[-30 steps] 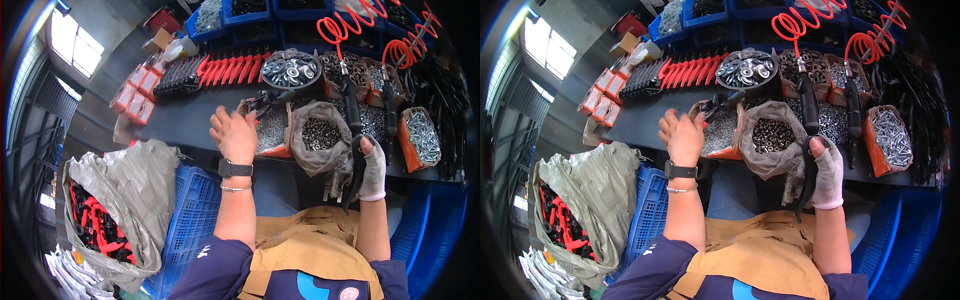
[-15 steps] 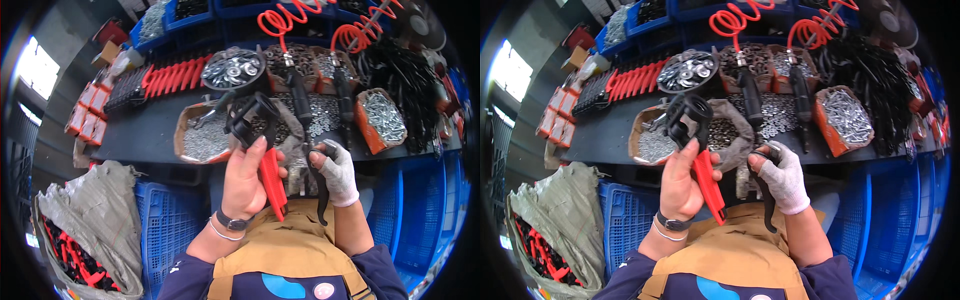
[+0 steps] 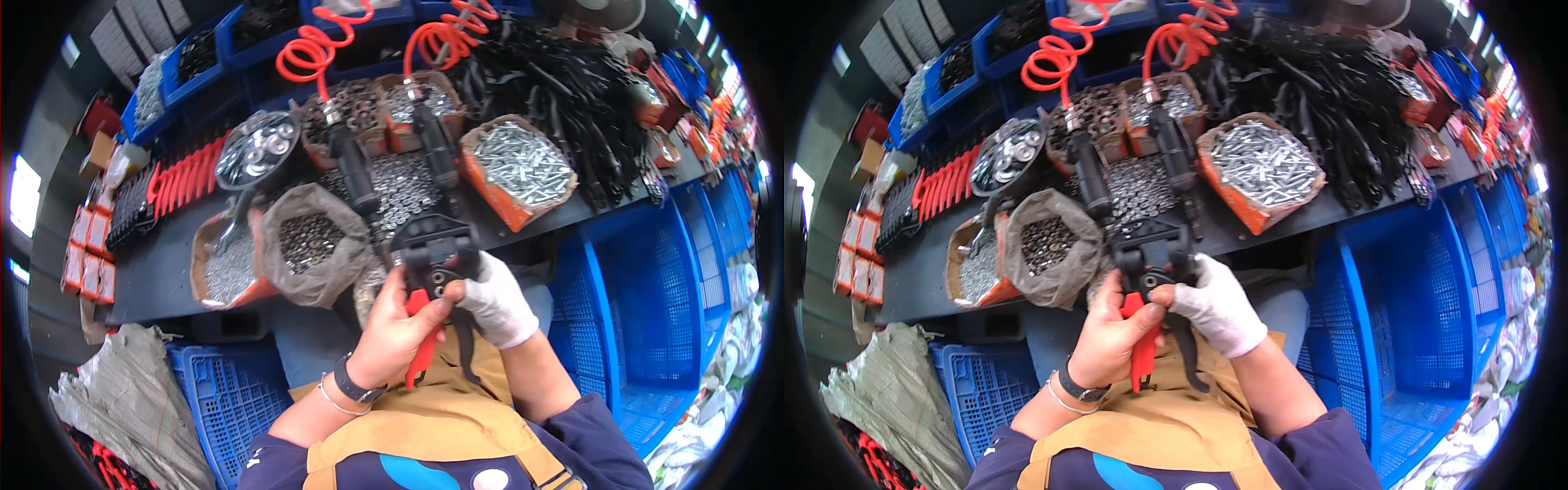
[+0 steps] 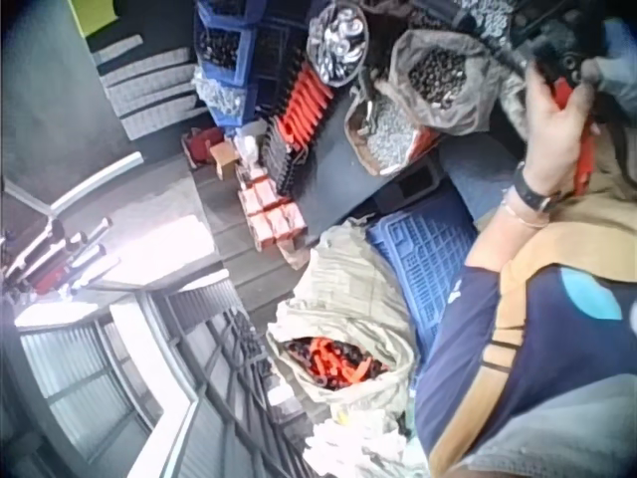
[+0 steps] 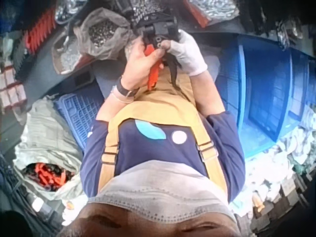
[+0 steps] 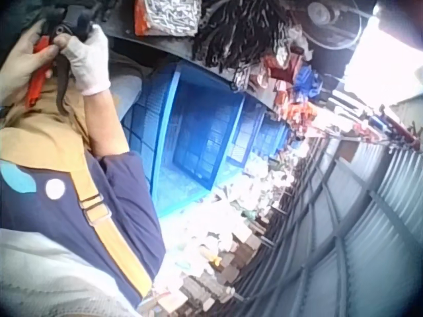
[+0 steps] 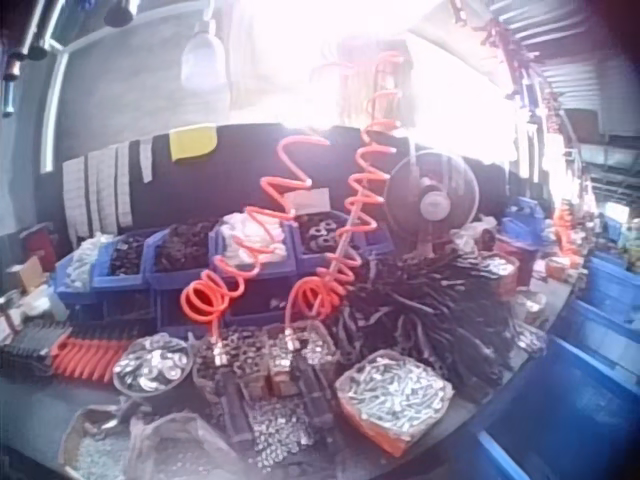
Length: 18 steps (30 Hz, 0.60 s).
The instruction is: The person assembles small hardware components by hand, joining metal brackets and plastic housing with screws and nuts using an air-powered screwdriver, then making manual adjustments.
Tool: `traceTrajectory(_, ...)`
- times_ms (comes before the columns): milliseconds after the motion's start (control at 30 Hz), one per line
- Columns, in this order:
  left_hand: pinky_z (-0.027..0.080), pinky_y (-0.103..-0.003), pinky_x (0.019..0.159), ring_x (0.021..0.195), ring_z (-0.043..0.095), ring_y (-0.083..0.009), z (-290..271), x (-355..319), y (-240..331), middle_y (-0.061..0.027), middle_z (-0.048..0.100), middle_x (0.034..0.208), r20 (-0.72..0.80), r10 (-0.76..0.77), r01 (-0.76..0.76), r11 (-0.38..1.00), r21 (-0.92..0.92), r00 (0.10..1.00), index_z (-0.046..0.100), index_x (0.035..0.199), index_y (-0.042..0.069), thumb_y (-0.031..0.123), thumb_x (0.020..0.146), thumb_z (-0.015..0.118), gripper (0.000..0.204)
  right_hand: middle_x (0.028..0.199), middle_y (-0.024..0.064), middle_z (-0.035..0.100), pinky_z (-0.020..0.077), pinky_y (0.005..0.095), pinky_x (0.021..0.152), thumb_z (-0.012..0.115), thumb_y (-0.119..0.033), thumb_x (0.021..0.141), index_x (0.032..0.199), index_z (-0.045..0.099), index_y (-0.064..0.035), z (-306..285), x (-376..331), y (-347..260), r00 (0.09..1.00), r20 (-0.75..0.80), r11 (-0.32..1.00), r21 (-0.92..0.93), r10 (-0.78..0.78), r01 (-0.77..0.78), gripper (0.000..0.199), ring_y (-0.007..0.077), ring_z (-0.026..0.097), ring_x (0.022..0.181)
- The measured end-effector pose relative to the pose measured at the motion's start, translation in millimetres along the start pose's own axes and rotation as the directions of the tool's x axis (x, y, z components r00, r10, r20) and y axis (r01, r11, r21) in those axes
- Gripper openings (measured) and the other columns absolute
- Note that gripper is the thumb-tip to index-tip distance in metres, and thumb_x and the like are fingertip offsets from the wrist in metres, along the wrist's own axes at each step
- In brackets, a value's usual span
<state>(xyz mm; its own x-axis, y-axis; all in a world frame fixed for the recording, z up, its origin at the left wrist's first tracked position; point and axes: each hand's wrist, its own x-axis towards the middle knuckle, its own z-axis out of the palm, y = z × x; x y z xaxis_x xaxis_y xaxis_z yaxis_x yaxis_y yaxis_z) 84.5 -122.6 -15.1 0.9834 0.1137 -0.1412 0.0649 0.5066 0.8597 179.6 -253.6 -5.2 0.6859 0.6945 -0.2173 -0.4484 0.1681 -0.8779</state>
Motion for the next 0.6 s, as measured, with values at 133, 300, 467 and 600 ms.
traceTrajectory(133, 0.051, -0.023, 0.059, 0.074, 0.059, -0.0099, 3, 1, -5, -0.0034, 0.059, 0.101, -0.160, 0.089, -0.098, 0.994, -0.050, 0.983, 0.044, 0.122, 0.007, 0.006, 0.087, 0.065, 0.040, 0.083, 0.0078, 0.066, 0.0505, 0.0295, 0.068, 0.073, -0.015, 0.076, 0.093, 0.065, -0.0011, -22, -2, -26, 0.962, -0.066, 0.856, -0.476, -0.266, 0.203, 0.023, 0.0171, 0.063, 0.074)
traceTrajectory(300, 0.052, -0.023, 0.060, 0.071, 0.058, -0.0098, 8, 5, 4, -0.0029, 0.059, 0.098, -0.123, 0.034, -0.048, 0.993, -0.110, 0.992, 0.046, 0.118, 0.006, 0.003, 0.087, 0.065, 0.037, 0.080, 0.0178, 0.065, 0.0506, 0.0403, 0.072, 0.069, -0.024, 0.076, 0.081, 0.069, -0.0045, -119, 45, -98, 0.797, 0.167, -0.179, -0.981, -0.580, 0.076, 0.020, 0.0341, 0.063, 0.078)
traceTrajectory(467, 0.053, -0.025, 0.060, 0.079, 0.061, -0.0123, 17, 8, -1, -0.0040, 0.060, 0.099, -0.139, 0.014, -0.027, 0.995, -0.091, 0.990, 0.046, 0.119, 0.006, 0.003, 0.086, 0.066, 0.039, 0.081, 0.0182, 0.066, 0.0512, 0.0431, 0.076, 0.066, -0.022, 0.075, 0.080, 0.068, -0.0047, -100, 67, -108, 0.933, 0.092, -0.352, -0.935, -0.349, -0.040, 0.018, 0.0342, 0.064, 0.082)
traceTrajectory(600, 0.052, -0.024, 0.059, 0.076, 0.059, -0.0099, 22, 9, -3, -0.0029, 0.058, 0.099, -0.111, 0.019, -0.029, 0.996, -0.089, 0.994, 0.045, 0.120, 0.006, 0.005, 0.086, 0.067, 0.041, 0.084, 0.0183, 0.065, 0.0517, 0.0423, 0.074, 0.063, -0.017, 0.076, 0.087, 0.063, -0.0019, -104, 68, -98, 0.874, 0.226, -0.403, -0.914, -0.431, 0.037, 0.018, 0.0347, 0.064, 0.081)
